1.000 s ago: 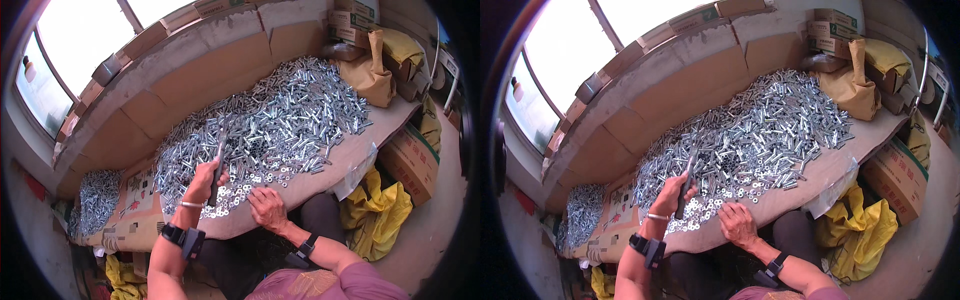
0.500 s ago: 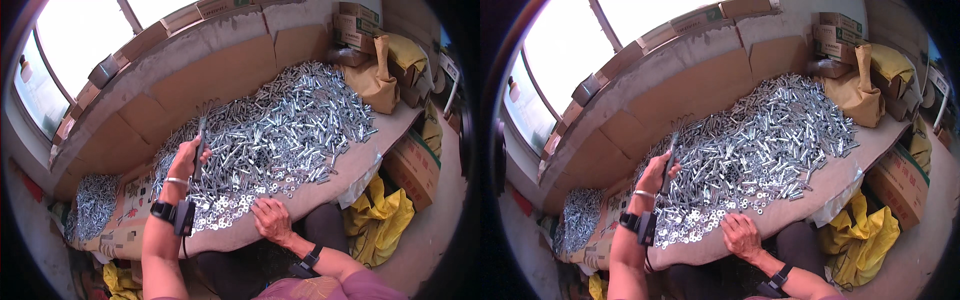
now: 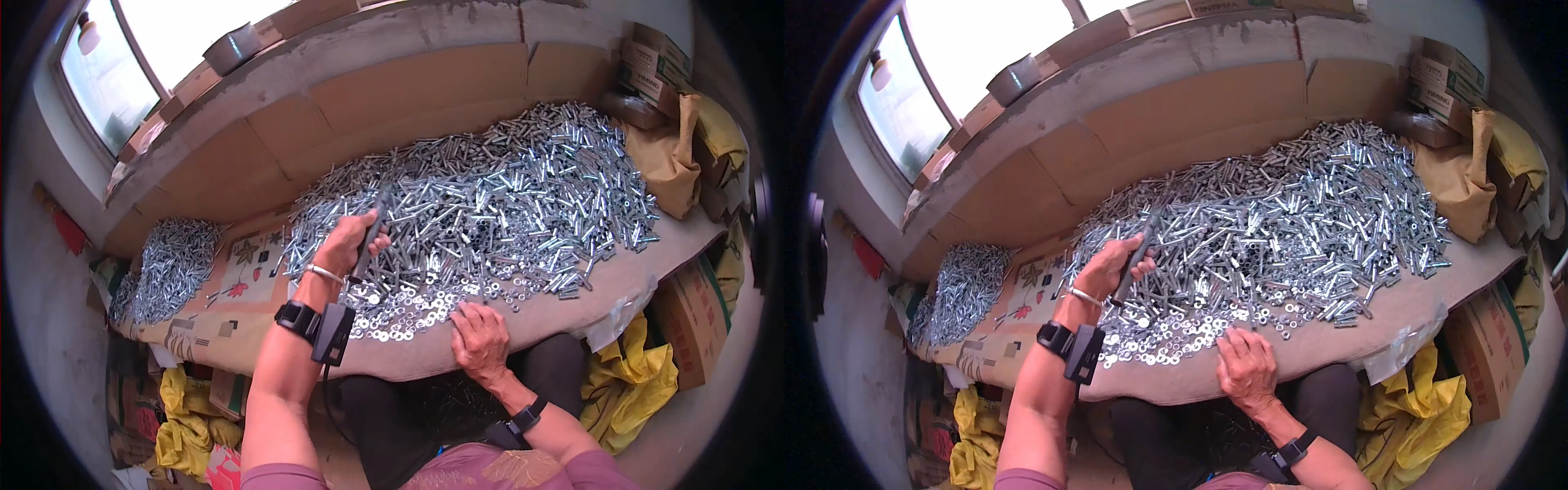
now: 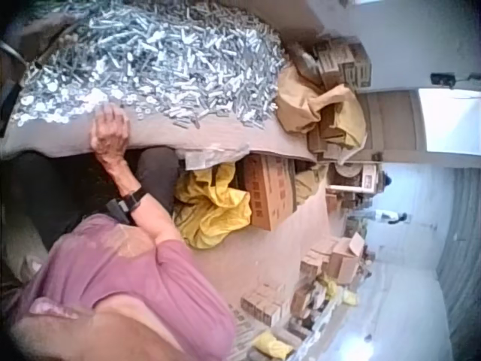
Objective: Manually assembling bolts by placing washers and threading nuts onto them.
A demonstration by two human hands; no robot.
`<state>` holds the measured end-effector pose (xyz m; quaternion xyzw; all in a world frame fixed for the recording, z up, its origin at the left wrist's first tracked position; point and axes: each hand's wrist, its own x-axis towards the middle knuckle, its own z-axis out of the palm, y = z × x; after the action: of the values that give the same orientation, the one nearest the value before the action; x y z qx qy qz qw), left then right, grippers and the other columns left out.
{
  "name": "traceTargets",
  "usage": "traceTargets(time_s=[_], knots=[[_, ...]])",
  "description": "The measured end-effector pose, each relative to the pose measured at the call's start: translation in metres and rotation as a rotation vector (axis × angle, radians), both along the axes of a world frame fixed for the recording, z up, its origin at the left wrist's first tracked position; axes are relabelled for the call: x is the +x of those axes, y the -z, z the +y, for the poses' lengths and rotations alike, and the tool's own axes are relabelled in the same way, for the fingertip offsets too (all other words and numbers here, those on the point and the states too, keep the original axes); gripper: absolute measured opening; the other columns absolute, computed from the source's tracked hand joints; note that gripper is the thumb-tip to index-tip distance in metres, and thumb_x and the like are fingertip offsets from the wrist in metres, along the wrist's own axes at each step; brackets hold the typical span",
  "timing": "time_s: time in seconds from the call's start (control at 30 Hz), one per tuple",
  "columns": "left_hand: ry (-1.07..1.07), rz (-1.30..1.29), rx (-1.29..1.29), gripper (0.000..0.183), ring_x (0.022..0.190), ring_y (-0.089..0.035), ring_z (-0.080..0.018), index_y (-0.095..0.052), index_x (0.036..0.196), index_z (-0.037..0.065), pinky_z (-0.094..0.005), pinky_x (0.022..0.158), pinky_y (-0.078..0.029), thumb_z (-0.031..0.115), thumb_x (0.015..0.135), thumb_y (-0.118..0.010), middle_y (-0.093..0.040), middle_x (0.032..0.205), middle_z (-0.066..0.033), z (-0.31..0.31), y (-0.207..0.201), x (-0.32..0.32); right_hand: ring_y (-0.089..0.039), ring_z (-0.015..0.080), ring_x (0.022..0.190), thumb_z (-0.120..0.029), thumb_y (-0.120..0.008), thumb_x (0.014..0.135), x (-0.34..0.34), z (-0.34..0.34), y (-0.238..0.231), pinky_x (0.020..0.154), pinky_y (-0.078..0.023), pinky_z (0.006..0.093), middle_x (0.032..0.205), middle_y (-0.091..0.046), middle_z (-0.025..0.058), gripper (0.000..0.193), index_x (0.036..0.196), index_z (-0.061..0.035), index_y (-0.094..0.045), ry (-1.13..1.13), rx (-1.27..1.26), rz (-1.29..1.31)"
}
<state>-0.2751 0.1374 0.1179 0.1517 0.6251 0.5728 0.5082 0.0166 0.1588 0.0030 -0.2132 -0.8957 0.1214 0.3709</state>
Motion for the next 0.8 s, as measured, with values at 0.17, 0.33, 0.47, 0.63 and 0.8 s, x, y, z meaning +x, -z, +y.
traceTargets(time_s=[0.17,0.33,0.47,0.63,0.8], knots=[[-0.05,0.104,0.129,0.041,0.047,-0.05,-0.0118,-0.052,0.088,-0.009,-0.0216,0.039,-0.04,0.029,0.098,-0.039,-0.058,0.067,-0.0138,-0.05,-0.004,0.045,-0.054,0.0239,0.105,-0.013,-0.062,0.072,0.001,-0.003,0.0,0.09,-0.04,0.0396,0.109,-0.059,0.0072,0.03,0.102,-0.0075,-0.061,0.018,0.027,0.004],[-0.147,0.356,0.247,0.041,0.046,-0.051,-0.0108,-0.052,0.091,-0.007,-0.021,0.039,-0.04,0.032,0.097,-0.043,-0.059,0.066,-0.012,-0.09,-0.026,0.047,-0.054,0.0248,0.106,-0.012,-0.062,0.072,0.005,-0.003,0.001,0.09,-0.04,0.0401,0.112,-0.058,0.0076,0.032,0.103,-0.0058,-0.06,0.024,0.043,-0.005],[-0.262,0.121,0.219,0.04,0.051,-0.049,-0.0114,-0.046,0.095,-0.009,-0.0204,0.041,-0.04,0.03,0.099,-0.036,-0.056,0.073,-0.0159,-0.121,-0.023,-0.016,-0.054,0.0246,0.106,-0.011,-0.062,0.072,0.002,-0.006,0.0,0.091,-0.04,0.0401,0.111,-0.058,0.0077,0.032,0.103,-0.0058,-0.06,0.012,0.047,-0.005],[-0.319,-0.038,0.068,0.04,0.049,-0.043,-0.0103,-0.044,0.1,-0.005,-0.0197,0.042,-0.037,0.034,0.1,-0.033,-0.054,0.071,-0.0129,-0.136,0.009,-0.029,-0.054,0.0243,0.106,-0.01,-0.062,0.073,-0.001,-0.006,-0.002,0.092,-0.039,0.04,0.11,-0.058,0.0076,0.031,0.103,-0.0063,-0.06,-0.002,0.038,-0.001],[-0.332,-0.109,0.11,0.042,0.049,-0.043,-0.0108,-0.046,0.099,-0.004,-0.0206,0.043,-0.037,0.036,0.1,-0.03,-0.054,0.071,-0.011,-0.135,0.03,0.013,-0.053,0.0242,0.106,-0.011,-0.062,0.073,0.001,-0.003,-0.001,0.092,-0.039,0.0403,0.111,-0.058,0.0075,0.031,0.103,-0.0063,-0.06,0.015,0.038,-0.002]])
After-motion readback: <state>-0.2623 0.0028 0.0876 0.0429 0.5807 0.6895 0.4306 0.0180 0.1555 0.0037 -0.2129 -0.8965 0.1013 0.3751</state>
